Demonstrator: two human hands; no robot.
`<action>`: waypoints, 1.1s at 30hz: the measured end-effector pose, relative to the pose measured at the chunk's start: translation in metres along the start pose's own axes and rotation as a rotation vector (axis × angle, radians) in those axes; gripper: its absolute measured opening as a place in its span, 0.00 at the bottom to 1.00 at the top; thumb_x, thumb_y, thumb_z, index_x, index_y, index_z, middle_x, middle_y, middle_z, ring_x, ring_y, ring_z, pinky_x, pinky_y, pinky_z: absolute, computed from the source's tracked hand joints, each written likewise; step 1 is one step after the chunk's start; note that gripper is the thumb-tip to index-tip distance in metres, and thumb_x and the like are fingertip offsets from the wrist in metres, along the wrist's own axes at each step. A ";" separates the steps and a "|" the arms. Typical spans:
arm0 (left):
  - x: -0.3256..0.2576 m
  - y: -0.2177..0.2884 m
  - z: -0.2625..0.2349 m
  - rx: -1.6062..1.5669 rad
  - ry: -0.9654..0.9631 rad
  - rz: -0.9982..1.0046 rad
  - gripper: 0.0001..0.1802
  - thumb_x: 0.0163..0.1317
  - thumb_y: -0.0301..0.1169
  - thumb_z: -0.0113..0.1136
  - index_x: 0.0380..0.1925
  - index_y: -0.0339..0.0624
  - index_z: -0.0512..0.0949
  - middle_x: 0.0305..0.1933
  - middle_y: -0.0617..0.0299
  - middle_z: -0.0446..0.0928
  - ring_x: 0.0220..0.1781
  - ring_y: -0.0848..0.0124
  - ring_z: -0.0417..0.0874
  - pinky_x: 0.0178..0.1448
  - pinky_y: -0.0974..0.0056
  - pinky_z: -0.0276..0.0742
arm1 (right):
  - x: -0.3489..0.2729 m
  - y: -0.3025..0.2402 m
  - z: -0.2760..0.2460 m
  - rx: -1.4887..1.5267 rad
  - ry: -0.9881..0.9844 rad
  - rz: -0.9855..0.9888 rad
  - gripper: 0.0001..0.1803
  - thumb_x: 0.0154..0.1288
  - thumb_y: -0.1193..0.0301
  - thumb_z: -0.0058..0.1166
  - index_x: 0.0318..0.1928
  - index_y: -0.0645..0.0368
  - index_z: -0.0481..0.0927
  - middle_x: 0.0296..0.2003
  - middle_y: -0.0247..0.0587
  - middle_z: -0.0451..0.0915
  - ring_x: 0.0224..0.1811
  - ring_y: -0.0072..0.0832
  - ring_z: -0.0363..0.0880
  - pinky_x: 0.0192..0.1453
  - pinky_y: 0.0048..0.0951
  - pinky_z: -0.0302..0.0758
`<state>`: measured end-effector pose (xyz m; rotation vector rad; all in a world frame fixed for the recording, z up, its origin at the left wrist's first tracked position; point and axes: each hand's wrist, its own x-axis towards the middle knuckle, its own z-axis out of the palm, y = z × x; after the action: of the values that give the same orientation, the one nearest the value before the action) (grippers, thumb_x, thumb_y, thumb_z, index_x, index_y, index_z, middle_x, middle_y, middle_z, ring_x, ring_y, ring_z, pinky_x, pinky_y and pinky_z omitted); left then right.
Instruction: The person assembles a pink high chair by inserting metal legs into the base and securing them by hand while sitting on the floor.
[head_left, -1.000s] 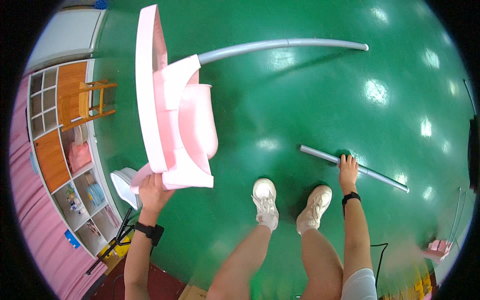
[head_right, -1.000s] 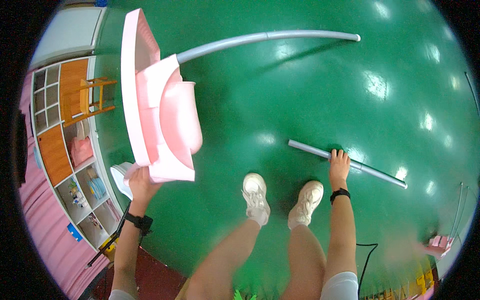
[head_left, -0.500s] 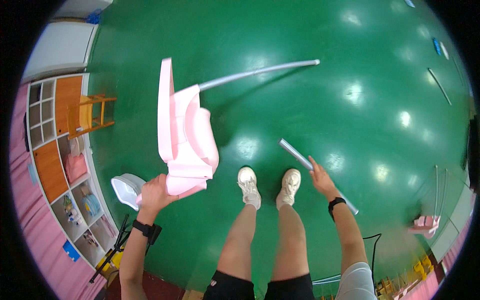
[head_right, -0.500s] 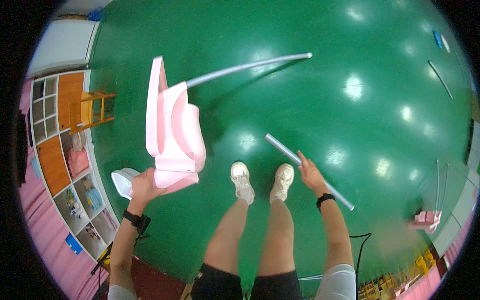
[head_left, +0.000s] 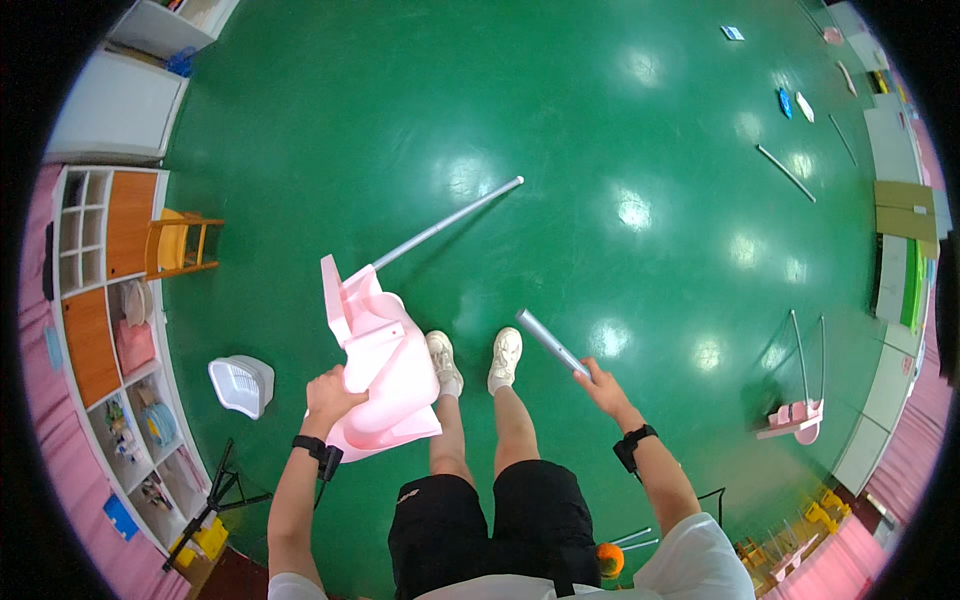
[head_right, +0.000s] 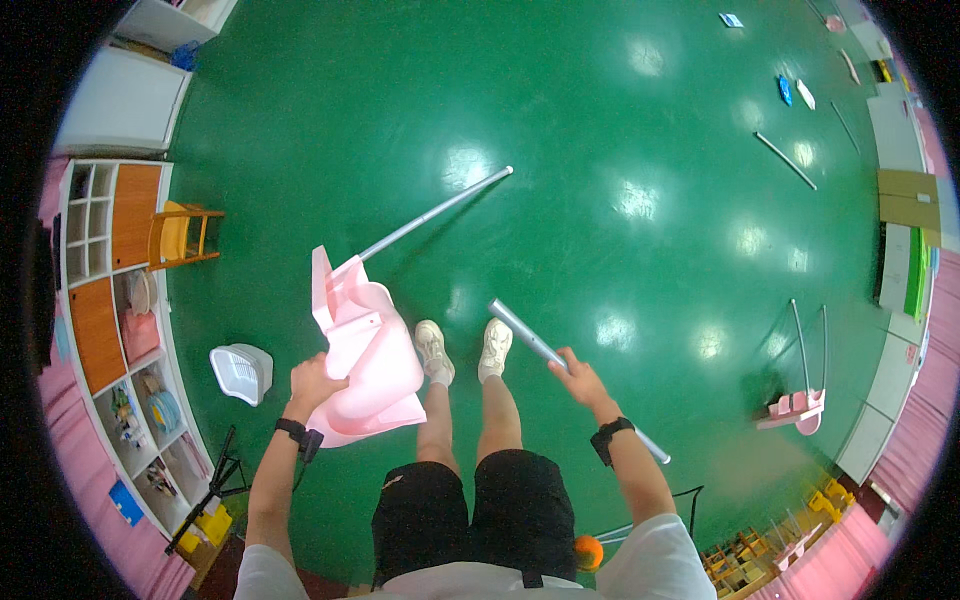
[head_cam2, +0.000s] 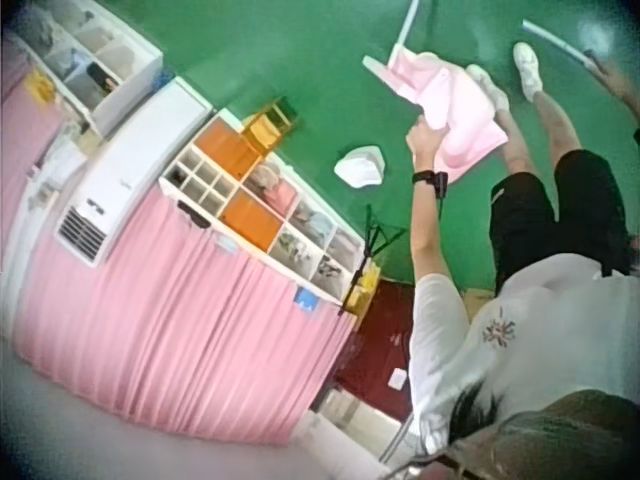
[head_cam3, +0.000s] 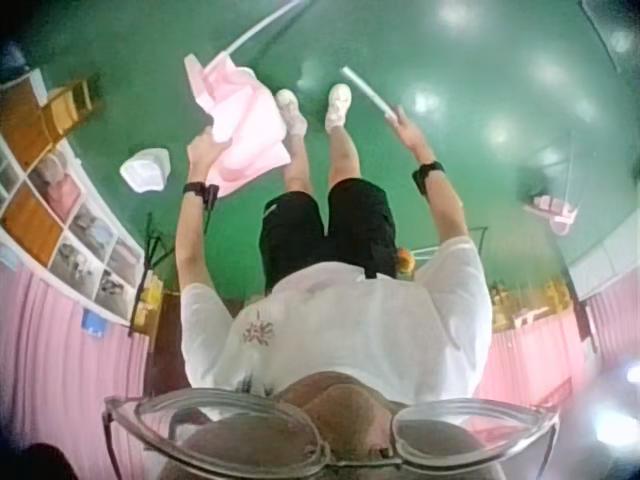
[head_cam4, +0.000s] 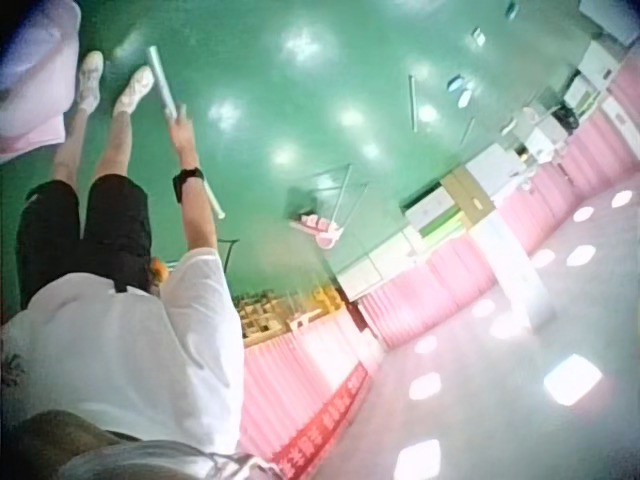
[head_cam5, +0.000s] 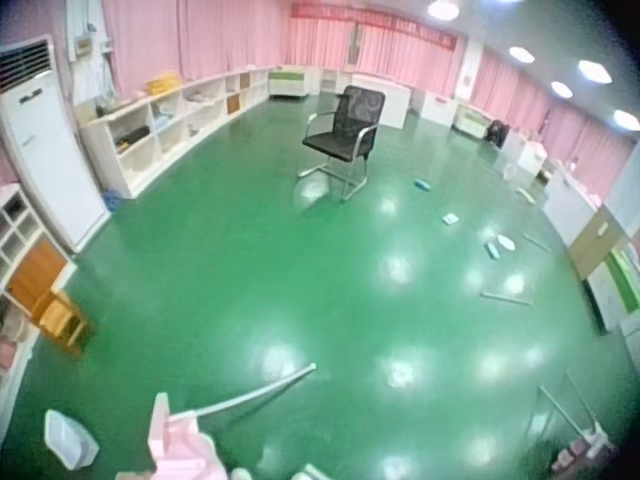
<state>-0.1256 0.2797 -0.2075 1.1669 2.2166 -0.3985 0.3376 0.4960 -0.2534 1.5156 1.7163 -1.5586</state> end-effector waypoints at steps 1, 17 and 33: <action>-0.009 0.008 0.002 -0.034 0.020 0.020 0.30 0.35 0.53 0.67 0.29 0.38 0.76 0.29 0.47 0.80 0.31 0.52 0.83 0.37 0.54 0.79 | -0.009 -0.001 -0.004 -0.111 0.008 -0.067 0.29 0.67 0.44 0.40 0.55 0.54 0.67 0.29 0.56 0.78 0.36 0.50 0.79 0.40 0.46 0.72; -0.110 0.043 -0.082 -0.065 0.000 0.192 0.29 0.35 0.52 0.64 0.27 0.35 0.76 0.26 0.47 0.79 0.28 0.54 0.82 0.35 0.56 0.80 | -0.079 -0.119 -0.033 -0.704 0.084 -0.413 0.27 0.64 0.40 0.38 0.43 0.48 0.75 0.22 0.49 0.79 0.28 0.49 0.80 0.32 0.48 0.75; -0.176 0.070 -0.193 -0.053 0.235 0.351 0.28 0.33 0.51 0.64 0.25 0.36 0.76 0.24 0.46 0.78 0.29 0.51 0.81 0.35 0.54 0.77 | -0.185 -0.141 -0.077 -0.683 0.372 -0.621 0.27 0.62 0.41 0.43 0.41 0.51 0.77 0.19 0.47 0.78 0.24 0.47 0.79 0.29 0.45 0.74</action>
<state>-0.0617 0.3049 0.0538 1.6062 2.1373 -0.0594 0.3106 0.5069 -0.0104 0.9938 2.7443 -0.7413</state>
